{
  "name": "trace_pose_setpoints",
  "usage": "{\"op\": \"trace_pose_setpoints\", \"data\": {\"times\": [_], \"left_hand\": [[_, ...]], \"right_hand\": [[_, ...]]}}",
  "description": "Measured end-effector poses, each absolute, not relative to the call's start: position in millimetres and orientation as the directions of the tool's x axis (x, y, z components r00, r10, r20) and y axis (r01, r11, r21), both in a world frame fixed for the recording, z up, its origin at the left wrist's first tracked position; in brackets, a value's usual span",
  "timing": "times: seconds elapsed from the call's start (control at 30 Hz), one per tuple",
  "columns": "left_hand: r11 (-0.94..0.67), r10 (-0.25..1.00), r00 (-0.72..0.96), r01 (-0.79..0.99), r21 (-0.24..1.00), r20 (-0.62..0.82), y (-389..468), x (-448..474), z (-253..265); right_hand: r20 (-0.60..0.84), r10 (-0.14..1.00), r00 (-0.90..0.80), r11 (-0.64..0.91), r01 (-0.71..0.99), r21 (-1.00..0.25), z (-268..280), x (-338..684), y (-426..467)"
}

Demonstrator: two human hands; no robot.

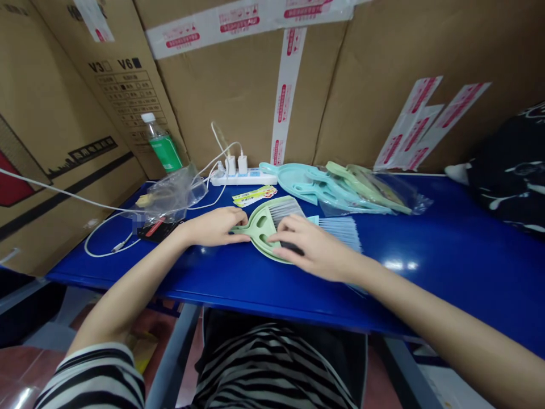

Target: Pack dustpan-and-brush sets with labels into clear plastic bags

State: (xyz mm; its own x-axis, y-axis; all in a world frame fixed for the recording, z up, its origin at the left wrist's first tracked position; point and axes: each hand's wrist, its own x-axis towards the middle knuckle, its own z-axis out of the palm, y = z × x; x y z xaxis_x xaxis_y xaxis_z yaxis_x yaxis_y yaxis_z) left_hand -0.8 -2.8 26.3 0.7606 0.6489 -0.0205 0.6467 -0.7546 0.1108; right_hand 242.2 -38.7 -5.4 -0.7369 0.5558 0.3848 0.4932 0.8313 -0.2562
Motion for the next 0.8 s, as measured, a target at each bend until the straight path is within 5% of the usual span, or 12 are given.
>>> {"op": "trace_pose_setpoints", "data": {"times": [0.23,0.57,0.8], "left_hand": [[-0.750,0.659,0.751,0.660,0.028,-0.037,-11,9,16],[-0.722,0.570,0.800,0.596,-0.351,0.185,-13,20,18],[-0.548,0.736,0.633,0.765,-0.338,0.241,6,-5,28]], "right_hand": [[0.329,0.664,-0.671,0.739,0.654,-0.159,-13,226,-47],[0.480,0.624,-0.617,0.683,0.729,0.048,-4,233,-55],[0.519,0.680,-0.518,0.543,0.831,0.118,12,250,-53]]}}
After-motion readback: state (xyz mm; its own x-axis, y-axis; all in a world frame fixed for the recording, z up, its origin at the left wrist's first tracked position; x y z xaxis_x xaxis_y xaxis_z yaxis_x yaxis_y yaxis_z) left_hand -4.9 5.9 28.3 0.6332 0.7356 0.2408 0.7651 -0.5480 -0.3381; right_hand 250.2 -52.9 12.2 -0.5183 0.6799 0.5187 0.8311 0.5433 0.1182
